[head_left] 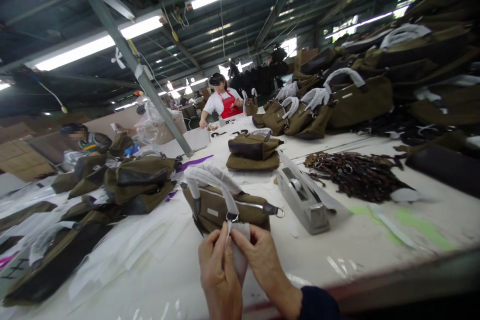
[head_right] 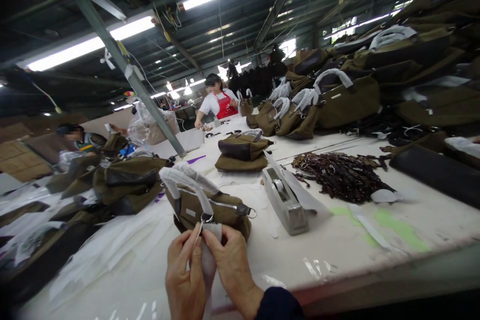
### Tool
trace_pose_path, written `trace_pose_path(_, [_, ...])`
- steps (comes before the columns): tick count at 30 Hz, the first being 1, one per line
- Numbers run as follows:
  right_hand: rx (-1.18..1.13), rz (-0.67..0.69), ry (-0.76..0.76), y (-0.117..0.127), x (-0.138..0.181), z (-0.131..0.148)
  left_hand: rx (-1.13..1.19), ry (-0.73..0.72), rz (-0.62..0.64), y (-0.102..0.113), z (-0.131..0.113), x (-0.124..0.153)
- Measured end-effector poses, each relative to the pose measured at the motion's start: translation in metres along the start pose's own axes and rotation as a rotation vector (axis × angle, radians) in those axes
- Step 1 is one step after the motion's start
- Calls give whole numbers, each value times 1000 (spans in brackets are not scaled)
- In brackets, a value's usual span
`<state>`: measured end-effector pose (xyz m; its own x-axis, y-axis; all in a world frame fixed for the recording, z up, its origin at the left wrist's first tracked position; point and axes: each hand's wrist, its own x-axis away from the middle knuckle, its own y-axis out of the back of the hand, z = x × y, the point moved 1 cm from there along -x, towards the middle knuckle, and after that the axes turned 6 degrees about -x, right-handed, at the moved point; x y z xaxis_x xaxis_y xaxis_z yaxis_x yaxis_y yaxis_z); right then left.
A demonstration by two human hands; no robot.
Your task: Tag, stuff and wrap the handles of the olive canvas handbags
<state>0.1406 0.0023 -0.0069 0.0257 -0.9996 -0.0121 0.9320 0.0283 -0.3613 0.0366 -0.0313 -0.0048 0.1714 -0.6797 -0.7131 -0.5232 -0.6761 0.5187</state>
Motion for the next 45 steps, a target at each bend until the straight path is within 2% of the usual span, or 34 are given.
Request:
trace_pose_path(3, [-4,-7,6,0,-1,-3,-37,-39,-47,-2,-5,-2])
trace_pose_path(7, [-29,-24,33,-1,-4,-10,-77,-112,-26,-7,-6,1])
trace_pose_path(9, [-63,-17,-2,-2,-3,-11,-106,-131,-16,-8,-4,3])
trace_pose_path(14, [-109,142,-169,4,8,3,-156,-146,23,-8,5,4])
trace_pose_path(17, [-133,258,-168,13,10,11,-141,-116,40,-8,7,5])
trace_pose_path(19, [-117,279,-159,17,7,10,-126,-132,37,-8,5,5])
trace_pose_path(30, [-101,183,-160,12,-5,-4,-212,-251,-8,-10,5,5])
trace_pose_path(39, [-90,211,-202,11,-6,2,8,-185,-67,-4,9,6])
trace_pose_path(42, [-66,219,-207,10,-7,3,6,-145,-97,-3,4,0])
trace_pose_path(45, [-24,210,-196,11,-8,1,-19,-194,-105,-4,-1,-3])
